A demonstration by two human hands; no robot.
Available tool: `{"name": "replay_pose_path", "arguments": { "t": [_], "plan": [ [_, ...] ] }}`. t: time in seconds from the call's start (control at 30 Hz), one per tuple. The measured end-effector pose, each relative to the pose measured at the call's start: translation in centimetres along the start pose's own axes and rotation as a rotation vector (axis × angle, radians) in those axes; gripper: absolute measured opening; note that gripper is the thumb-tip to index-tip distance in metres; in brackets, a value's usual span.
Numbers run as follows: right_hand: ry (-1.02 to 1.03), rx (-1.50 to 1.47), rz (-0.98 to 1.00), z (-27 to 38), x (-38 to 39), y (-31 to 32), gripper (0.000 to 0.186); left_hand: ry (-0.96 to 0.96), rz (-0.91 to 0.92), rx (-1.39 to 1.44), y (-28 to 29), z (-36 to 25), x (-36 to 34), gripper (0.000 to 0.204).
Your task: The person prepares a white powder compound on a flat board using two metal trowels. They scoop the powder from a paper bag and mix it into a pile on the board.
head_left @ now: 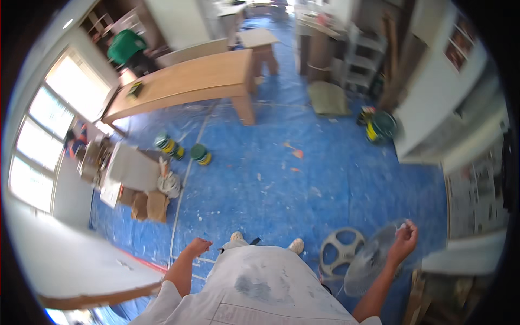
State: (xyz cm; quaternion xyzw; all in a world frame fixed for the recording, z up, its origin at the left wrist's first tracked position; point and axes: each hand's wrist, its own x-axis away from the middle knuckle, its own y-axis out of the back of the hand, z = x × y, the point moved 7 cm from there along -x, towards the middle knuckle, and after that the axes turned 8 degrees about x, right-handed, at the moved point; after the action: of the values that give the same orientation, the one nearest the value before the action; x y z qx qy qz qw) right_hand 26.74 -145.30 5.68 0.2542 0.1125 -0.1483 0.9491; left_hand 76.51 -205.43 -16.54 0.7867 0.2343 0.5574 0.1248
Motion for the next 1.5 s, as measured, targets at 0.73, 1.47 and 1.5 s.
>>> {"name": "replay_pose_path", "arguments": {
  "t": [0.73,1.47,1.5],
  "plan": [
    [0.273,0.119,1.426,21.1,41.7,-62.7,0.01,0.331,-0.353,1.022,7.1,41.9,2.3,0.048],
    [0.583,0.165,2.116,53.6,93.4,-104.0,0.022,0.866,-0.591,1.92,7.8,40.6,6.0,0.037],
    [0.621,0.102,2.146,56.9,97.3,-103.9,0.027,0.867,-0.587,1.905,7.9,41.1,4.9,0.037]
  ]
}}
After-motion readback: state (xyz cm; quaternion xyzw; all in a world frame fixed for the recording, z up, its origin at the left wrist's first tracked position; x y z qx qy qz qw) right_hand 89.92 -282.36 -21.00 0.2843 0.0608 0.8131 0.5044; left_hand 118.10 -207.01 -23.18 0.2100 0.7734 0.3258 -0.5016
